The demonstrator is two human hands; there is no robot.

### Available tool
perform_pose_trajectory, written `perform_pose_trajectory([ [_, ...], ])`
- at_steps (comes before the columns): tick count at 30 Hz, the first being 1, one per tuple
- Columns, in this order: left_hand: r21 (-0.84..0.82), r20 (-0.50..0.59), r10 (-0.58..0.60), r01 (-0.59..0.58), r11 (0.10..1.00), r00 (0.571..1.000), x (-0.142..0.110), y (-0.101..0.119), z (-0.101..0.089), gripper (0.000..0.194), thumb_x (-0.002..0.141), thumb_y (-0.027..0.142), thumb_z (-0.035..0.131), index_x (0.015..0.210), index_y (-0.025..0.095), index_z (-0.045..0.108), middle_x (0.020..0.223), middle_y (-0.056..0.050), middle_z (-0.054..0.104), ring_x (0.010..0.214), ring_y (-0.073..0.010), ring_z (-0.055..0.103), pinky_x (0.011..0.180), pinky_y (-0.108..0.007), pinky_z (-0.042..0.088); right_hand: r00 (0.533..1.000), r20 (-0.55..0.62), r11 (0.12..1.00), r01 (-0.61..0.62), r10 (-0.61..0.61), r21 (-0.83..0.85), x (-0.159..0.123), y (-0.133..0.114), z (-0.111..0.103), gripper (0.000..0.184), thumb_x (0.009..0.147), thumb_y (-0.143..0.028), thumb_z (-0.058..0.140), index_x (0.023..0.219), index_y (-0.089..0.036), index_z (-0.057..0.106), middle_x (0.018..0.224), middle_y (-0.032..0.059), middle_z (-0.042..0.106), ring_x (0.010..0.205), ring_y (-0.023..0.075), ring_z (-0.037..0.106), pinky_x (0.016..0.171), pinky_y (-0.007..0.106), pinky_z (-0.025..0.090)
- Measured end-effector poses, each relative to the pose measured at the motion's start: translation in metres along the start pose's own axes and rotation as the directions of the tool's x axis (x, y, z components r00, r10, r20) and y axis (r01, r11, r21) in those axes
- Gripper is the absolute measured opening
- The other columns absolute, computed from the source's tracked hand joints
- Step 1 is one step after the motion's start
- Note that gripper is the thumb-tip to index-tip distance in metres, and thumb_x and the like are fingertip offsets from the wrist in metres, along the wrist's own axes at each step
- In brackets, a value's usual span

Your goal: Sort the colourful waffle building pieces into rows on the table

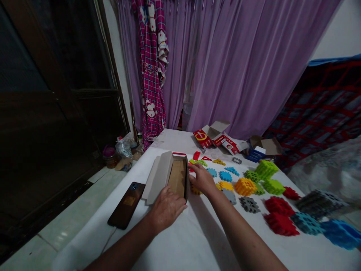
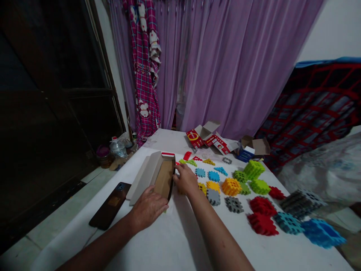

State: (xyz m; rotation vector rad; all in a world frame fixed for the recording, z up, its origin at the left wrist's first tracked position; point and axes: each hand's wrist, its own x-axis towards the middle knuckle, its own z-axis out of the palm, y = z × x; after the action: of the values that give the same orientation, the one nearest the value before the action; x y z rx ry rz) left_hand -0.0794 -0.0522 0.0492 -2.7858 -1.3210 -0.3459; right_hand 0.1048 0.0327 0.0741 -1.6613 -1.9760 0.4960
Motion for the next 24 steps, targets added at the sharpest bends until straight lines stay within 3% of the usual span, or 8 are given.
perform_pose_trajectory([
  [4,-0.065,0.109,-0.026,0.033,0.997,0.994,0.003,-0.002,-0.014,0.031,0.100,0.035,0.043,0.087,0.023,0.069,0.084,-0.001,0.072,0.087,-0.0163,0.065,0.106,-0.041,0.033,0.987,0.076,0.987,-0.149,0.145,0.052,0.015,0.005,0.008,0.049,0.080,-0.018,0.059,0.129,-0.019,0.060,0.104,0.0063,0.074,0.095,0.0205,0.069,0.085,0.031,0.051],
  [8,-0.108,0.211,0.012,0.011,0.994,0.977,0.008,-0.010,-0.028,0.030,0.098,0.041,0.046,0.091,0.023,0.069,0.092,-0.003,0.072,0.092,-0.0184,0.066,0.092,-0.033,0.041,0.982,0.086,0.974,-0.179,0.169,0.135,0.017,0.016,0.014,0.049,0.079,-0.015,0.058,0.127,-0.023,0.061,0.099,0.0016,0.076,0.086,0.0164,0.070,0.077,0.025,0.052],
  [11,-0.099,0.206,0.044,-0.024,0.995,0.978,0.008,-0.015,-0.025,0.021,0.094,0.039,0.055,0.100,0.024,0.067,0.097,-0.004,0.072,0.096,-0.0203,0.066,0.095,-0.035,0.039,0.979,0.081,0.965,-0.196,0.185,0.173,0.013,0.023,0.016,0.050,0.077,-0.012,0.058,0.126,-0.024,0.062,0.095,0.0005,0.077,0.082,0.0164,0.071,0.075,0.025,0.053],
  [16,-0.096,0.242,0.077,-0.055,0.994,0.967,0.011,-0.020,-0.018,0.013,0.092,0.022,0.054,0.093,0.024,0.066,0.089,0.000,0.075,0.092,-0.0189,0.069,0.109,-0.041,0.029,0.972,0.083,0.955,-0.230,0.218,0.188,0.006,0.025,0.021,0.053,0.077,-0.005,0.053,0.128,-0.020,0.059,0.095,0.0019,0.077,0.085,0.0156,0.072,0.073,0.023,0.053],
  [20,-0.086,0.377,0.078,-0.049,0.995,0.923,0.015,-0.018,-0.030,0.016,0.085,0.016,0.054,0.088,0.024,0.069,0.083,-0.002,0.076,0.084,-0.0209,0.070,0.092,-0.034,0.043,0.972,0.097,0.962,-0.229,0.216,0.151,-0.002,0.017,0.022,0.054,0.079,-0.006,0.051,0.131,-0.019,0.056,0.100,0.0026,0.077,0.088,0.0147,0.072,0.074,0.022,0.052],
  [24,-0.072,0.458,0.056,-0.026,0.997,0.887,0.018,-0.012,-0.040,0.020,0.084,0.017,0.053,0.090,0.025,0.070,0.086,-0.004,0.076,0.084,-0.0229,0.071,0.078,-0.031,0.048,0.972,0.093,0.976,-0.218,0.215,0.018,-0.010,0.007,0.014,0.054,0.079,-0.010,0.056,0.132,-0.017,0.057,0.111,0.0090,0.073,0.100,0.0224,0.069,0.085,0.031,0.051],
])
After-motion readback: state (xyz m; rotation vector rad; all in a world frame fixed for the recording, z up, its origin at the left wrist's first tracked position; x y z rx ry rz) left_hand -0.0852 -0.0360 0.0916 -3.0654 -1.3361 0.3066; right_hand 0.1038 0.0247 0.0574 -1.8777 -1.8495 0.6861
